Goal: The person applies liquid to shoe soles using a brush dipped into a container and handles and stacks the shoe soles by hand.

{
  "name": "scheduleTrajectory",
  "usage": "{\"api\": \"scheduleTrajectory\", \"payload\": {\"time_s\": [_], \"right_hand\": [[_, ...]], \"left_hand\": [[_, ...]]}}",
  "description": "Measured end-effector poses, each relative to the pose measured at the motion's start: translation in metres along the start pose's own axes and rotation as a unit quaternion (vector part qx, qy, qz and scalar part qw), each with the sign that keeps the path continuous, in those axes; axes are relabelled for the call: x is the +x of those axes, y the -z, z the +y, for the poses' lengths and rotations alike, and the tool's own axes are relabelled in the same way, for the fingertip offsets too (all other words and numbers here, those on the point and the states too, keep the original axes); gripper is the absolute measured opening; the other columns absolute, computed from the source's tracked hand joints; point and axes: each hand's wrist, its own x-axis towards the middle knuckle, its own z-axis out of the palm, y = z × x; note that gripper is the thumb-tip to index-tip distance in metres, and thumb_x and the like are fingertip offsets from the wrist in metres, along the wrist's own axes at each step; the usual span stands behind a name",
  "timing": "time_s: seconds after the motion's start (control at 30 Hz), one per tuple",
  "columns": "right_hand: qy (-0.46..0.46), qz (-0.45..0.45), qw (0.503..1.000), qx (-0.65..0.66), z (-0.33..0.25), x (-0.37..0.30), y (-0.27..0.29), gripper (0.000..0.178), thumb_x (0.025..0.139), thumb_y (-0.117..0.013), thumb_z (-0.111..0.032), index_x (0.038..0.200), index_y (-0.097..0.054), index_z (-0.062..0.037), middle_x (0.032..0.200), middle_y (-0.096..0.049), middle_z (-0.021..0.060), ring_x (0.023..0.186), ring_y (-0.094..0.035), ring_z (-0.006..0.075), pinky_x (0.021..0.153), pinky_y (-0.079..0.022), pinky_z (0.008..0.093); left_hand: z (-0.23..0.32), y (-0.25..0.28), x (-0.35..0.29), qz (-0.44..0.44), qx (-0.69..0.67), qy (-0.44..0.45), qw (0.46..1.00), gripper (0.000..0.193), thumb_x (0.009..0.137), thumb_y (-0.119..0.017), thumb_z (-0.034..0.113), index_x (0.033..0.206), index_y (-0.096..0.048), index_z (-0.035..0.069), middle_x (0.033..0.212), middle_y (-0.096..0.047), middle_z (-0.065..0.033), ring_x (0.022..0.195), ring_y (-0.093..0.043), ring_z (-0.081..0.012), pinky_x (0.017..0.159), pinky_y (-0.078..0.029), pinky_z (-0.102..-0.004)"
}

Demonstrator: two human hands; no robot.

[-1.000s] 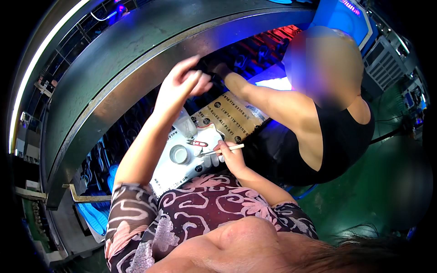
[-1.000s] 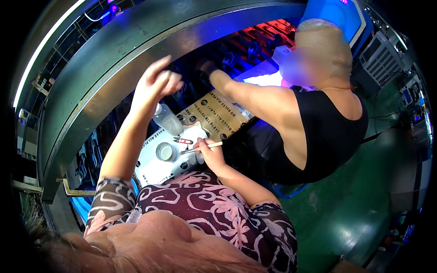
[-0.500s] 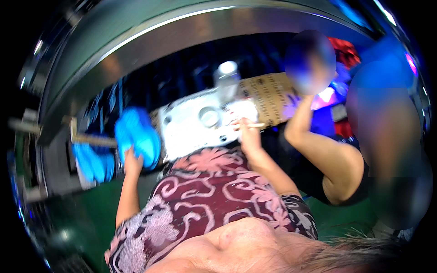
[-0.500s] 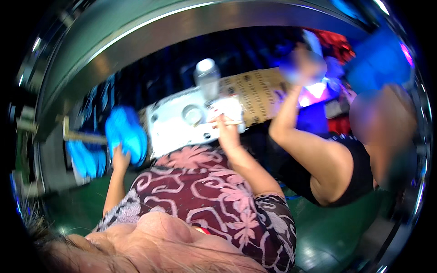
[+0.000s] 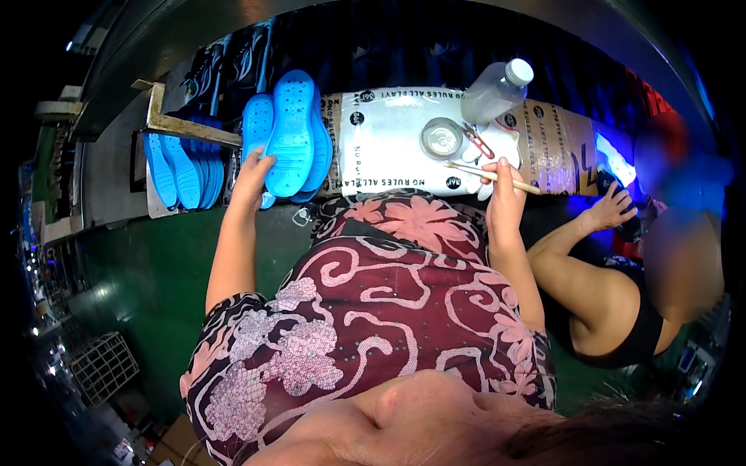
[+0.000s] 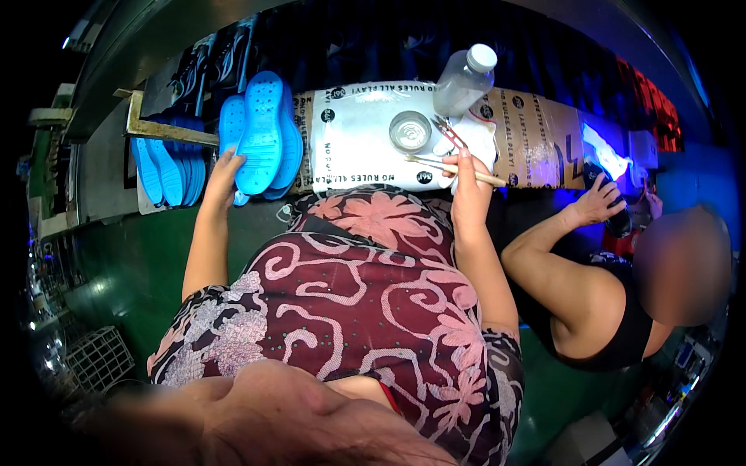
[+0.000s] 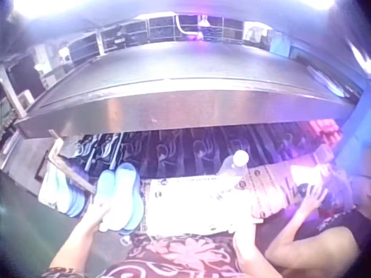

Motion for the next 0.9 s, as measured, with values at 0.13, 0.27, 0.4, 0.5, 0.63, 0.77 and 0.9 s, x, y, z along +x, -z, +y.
{"api": "scheduleTrajectory", "payload": {"time_s": [0.13, 0.27, 0.4, 0.5, 0.63, 0.77, 0.9], "right_hand": [[0.005, -0.011, 1.0, -0.014, -0.005, 0.0, -0.007, 0.032, 0.091, -0.048, -0.025, 0.078, -0.058, 0.0028, 0.073, -0.056, 0.0073, 0.065, -0.049, 0.0115, 0.064, -0.04, 0.0241], [0.019, -0.027, 0.999, -0.028, -0.009, 0.0, -0.006, 0.033, 0.09, -0.049, -0.026, 0.077, -0.058, 0.0027, 0.073, -0.057, 0.008, 0.065, -0.05, 0.0124, 0.064, -0.04, 0.0241], [0.028, -0.058, 0.998, -0.006, -0.017, -0.002, -0.007, 0.033, 0.09, -0.049, -0.026, 0.077, -0.058, 0.0027, 0.073, -0.057, 0.0081, 0.065, -0.05, 0.0127, 0.063, -0.041, 0.0244], [0.043, -0.077, 0.996, -0.02, -0.032, -0.007, -0.013, 0.032, 0.09, -0.049, -0.025, 0.077, -0.059, 0.0026, 0.073, -0.057, 0.008, 0.064, -0.051, 0.0127, 0.063, -0.041, 0.0245], [0.125, -0.12, 0.982, -0.077, -0.046, -0.017, -0.028, 0.03, 0.09, -0.048, -0.019, 0.074, -0.062, 0.0022, 0.068, -0.059, 0.0061, 0.064, -0.054, 0.0121, 0.063, -0.043, 0.0238], [0.282, -0.172, 0.928, -0.171, -0.056, -0.018, -0.04, 0.023, 0.085, -0.053, -0.013, 0.07, -0.061, 0.0014, 0.063, -0.058, 0.0076, 0.061, -0.054, 0.0175, 0.061, -0.042, 0.0277], [0.316, -0.171, 0.915, -0.183, -0.054, -0.018, -0.042, 0.02, 0.082, -0.056, -0.013, 0.068, -0.062, -0.0012, 0.061, -0.057, 0.0074, 0.059, -0.053, 0.0204, 0.06, -0.041, 0.0305]], "left_hand": [[0.008, -0.017, -0.017, -0.083, -0.214, 0.126, 0.965, 0.041, 0.08, -0.058, 0.02, 0.113, -0.047, -0.002, 0.1, -0.058, -0.0121, 0.088, -0.059, -0.0201, 0.076, -0.049, -0.0331], [0.026, -0.067, -0.041, -0.133, -0.214, 0.011, 0.968, 0.05, 0.08, -0.06, 0.022, 0.123, -0.038, 0.006, 0.107, -0.054, -0.0105, 0.087, -0.059, -0.0186, 0.061, -0.052, -0.027], [0.036, -0.106, -0.047, -0.125, -0.079, -0.125, 0.981, 0.053, 0.079, -0.06, 0.012, 0.124, -0.034, 0.002, 0.111, -0.052, -0.0118, 0.093, -0.057, -0.0189, 0.072, -0.05, -0.03], [0.041, -0.129, -0.046, -0.105, -0.045, -0.213, 0.97, 0.051, 0.079, -0.059, 0.009, 0.123, -0.035, 0.0, 0.111, -0.052, -0.012, 0.095, -0.056, -0.0188, 0.082, -0.046, -0.0306], [0.056, -0.147, -0.054, -0.105, -0.026, -0.253, 0.961, 0.047, 0.079, -0.059, 0.007, 0.119, -0.038, -0.002, 0.109, -0.054, -0.0129, 0.096, -0.054, -0.018, 0.085, -0.043, -0.0305], [0.06, -0.156, -0.057, -0.103, -0.028, -0.295, 0.95, 0.044, 0.078, -0.059, 0.006, 0.116, -0.039, -0.003, 0.106, -0.055, -0.0128, 0.095, -0.055, -0.0178, 0.084, -0.044, -0.0301], [0.061, -0.16, -0.062, -0.107, 0.002, -0.306, 0.946, 0.043, 0.078, -0.059, 0.005, 0.115, -0.039, -0.004, 0.104, -0.056, -0.0129, 0.093, -0.056, -0.0172, 0.084, -0.044, -0.0296]]}}
